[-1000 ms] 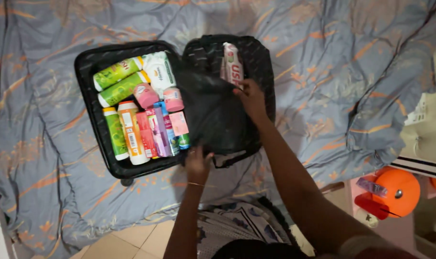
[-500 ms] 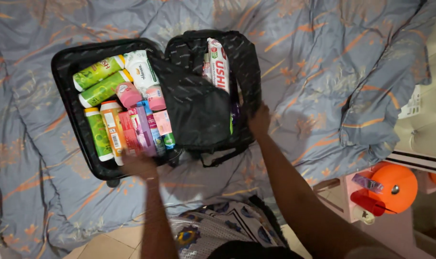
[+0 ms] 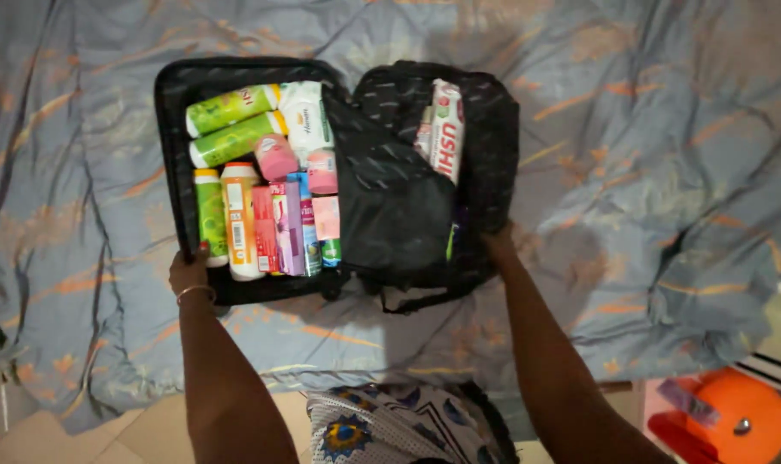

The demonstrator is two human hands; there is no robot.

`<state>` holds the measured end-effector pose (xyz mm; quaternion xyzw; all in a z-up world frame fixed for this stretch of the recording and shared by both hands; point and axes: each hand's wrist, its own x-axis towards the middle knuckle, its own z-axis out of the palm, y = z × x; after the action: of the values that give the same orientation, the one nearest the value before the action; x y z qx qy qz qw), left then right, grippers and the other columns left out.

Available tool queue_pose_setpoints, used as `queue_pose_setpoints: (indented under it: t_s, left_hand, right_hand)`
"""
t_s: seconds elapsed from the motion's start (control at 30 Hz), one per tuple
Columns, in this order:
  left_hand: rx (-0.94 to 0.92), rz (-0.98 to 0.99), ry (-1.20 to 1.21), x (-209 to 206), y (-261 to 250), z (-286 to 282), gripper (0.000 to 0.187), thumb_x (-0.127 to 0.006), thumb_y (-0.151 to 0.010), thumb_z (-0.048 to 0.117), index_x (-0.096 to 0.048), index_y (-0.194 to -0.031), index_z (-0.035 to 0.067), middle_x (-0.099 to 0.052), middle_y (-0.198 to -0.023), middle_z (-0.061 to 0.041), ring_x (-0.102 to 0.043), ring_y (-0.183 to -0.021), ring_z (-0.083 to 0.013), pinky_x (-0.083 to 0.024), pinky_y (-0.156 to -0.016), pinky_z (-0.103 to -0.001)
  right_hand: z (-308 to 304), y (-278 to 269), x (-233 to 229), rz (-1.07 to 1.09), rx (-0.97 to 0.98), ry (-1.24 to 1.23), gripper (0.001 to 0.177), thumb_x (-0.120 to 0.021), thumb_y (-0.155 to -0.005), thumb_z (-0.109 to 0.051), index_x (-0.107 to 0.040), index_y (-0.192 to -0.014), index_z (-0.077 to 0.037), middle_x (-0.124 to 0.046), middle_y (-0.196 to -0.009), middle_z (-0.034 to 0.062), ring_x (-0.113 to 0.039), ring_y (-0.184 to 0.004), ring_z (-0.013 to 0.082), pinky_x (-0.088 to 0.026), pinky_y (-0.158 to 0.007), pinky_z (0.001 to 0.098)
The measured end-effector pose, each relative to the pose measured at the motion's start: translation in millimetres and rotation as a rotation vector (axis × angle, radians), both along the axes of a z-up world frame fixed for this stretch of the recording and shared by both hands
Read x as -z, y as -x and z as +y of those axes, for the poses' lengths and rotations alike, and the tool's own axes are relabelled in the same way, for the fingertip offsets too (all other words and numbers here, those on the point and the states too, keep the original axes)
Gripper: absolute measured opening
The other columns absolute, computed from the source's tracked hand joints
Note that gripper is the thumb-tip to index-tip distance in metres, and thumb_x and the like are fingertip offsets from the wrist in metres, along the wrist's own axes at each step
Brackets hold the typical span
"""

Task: Unpack various toiletry items and bottles from a suitcase onto a bed.

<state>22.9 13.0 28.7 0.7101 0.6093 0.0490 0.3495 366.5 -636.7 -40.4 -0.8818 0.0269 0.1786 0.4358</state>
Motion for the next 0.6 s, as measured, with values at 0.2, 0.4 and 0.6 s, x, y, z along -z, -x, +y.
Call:
queue_pose_setpoints:
  t_s: [0.2, 0.4, 0.6]
  left_hand:
    - [-0.022, 0.133, -0.09, -5.0, -2.1, -16.9, 0.043, -0.08, -0.088, 0.049, -0.077, -0.11, 0.012, -0.075, -0.095, -0.02, -0.07, -0.09, -0.0427, -0.053, -0.078, -0.052]
    - [-0.224, 0.059, -0.102, -9.6, -10.8, -59.9, 0.036, -0.071, -0.093, 0.049, -0.077, -0.109, 0.018, -0.075, -0.091, -0.015, -0.073, -0.085, -0.0392, -0.054, -0.073, -0.051]
    - [-0.196, 0.173, -0.124, 6.8, -8.6, -124.1, 0.044, -0.065, -0.098, 0.05, -0.079, -0.108, 0.01, -0.074, -0.09, -0.021, -0.07, -0.08, -0.043, -0.052, -0.069, -0.054]
  right_hand:
    - [37.6, -1.3, -77.3, 0.131, 0.048, 0.274, 0.086, -0.081, -0.065, -0.04, -0.048, -0.135, -0.003, -0.07, -0.119, 0.0233, -0.07, -0.109, 0.0409, -0.055, -0.093, 0.049]
    - [29.7, -15.7, -85.7, 0.044, -0.032, 0.461, 0.084, -0.086, -0.064, -0.04, -0.052, -0.13, -0.001, -0.071, -0.114, 0.0272, -0.067, -0.107, 0.0468, -0.053, -0.092, 0.0524]
    - [-35.8, -88.4, -42.8, -0.175, -0.31, 0.482, 0.087, -0.085, -0.067, -0.039, -0.046, -0.13, 0.007, -0.066, -0.118, 0.0302, -0.063, -0.11, 0.048, -0.051, -0.092, 0.0532]
